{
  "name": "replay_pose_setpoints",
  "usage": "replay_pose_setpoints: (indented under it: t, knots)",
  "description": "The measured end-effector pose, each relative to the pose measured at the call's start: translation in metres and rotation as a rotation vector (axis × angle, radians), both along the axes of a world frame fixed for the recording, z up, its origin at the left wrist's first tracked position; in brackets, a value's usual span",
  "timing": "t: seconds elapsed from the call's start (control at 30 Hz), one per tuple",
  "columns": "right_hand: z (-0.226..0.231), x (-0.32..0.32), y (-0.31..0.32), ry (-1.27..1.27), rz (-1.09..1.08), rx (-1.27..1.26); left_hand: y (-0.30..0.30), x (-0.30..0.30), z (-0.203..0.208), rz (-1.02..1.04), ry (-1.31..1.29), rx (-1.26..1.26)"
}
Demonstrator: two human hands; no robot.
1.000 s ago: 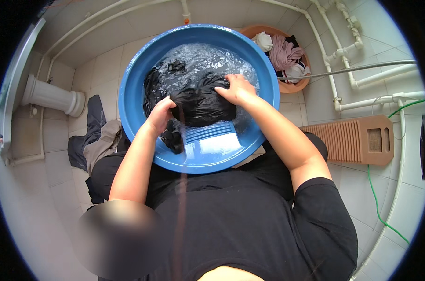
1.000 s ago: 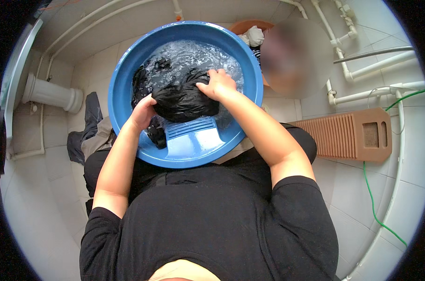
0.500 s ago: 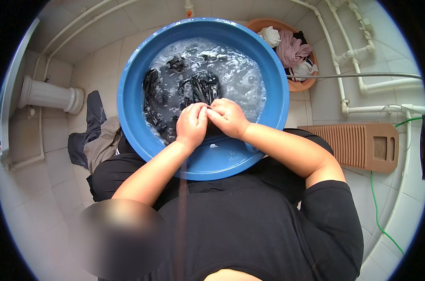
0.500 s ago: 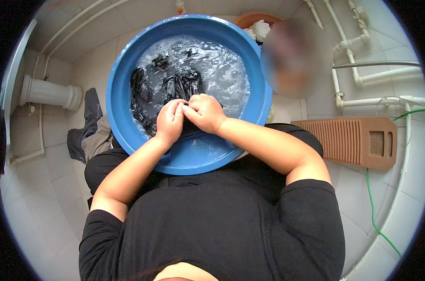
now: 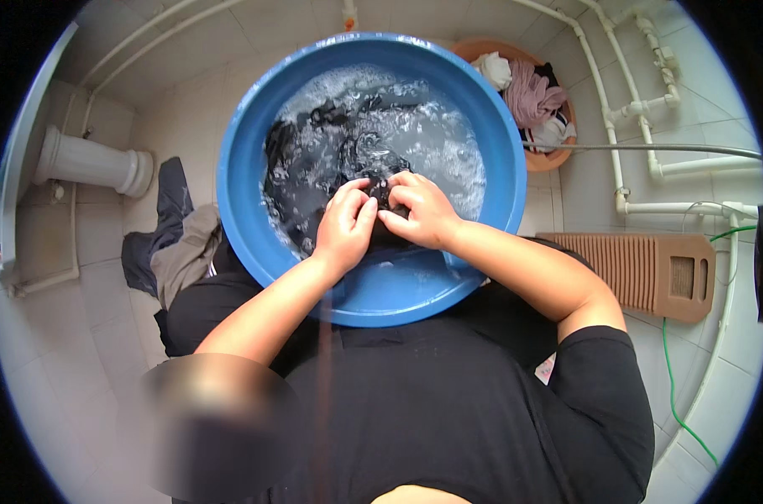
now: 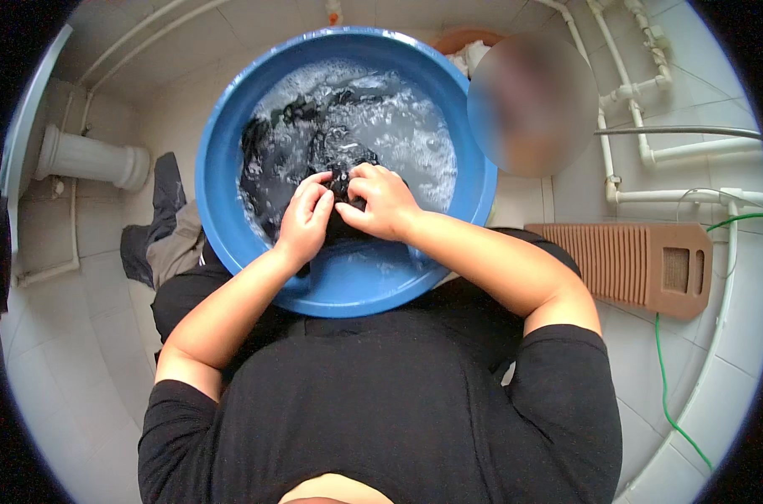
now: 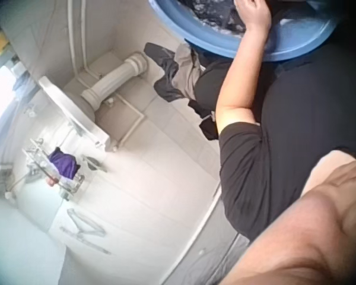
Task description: The person hand washes a pink cloth and a black jacket in a blue basin filled with soapy water. They scrub the items against a washboard integrated into the basin, rinse them, and wring out the excess water.
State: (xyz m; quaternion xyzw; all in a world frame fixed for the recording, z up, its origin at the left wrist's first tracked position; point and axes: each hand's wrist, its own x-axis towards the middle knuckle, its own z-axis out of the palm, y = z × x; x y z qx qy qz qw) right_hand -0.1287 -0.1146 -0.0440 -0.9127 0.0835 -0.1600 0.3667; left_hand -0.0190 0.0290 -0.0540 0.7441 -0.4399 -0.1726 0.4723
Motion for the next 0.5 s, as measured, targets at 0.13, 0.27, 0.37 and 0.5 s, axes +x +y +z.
replay_pose_setpoints:
  t: [0.13, 0.27, 0.37, 0.5]
  knots:
    - [-0.005, -0.003, 0.01, 0.148, -0.017, -0.061, -0.007, 0.0, -0.005, -0.084, -0.224, 0.205]
    - [-0.03, 0.049, -0.02, 0.392, -0.346, 0.193, -0.036, 0.039, -0.021, 0.035, -0.159, 0.363]
    - [-0.035, 0.045, -0.019, 0.181, -0.394, -0.391, -0.037, 0.037, -0.023, 0.114, -0.5, 0.485]
    - [0.001, 0.013, 0.004, 0.243, -0.146, 0.129, -0.003, 0.013, -0.02, 0.063, -0.006, 0.106]
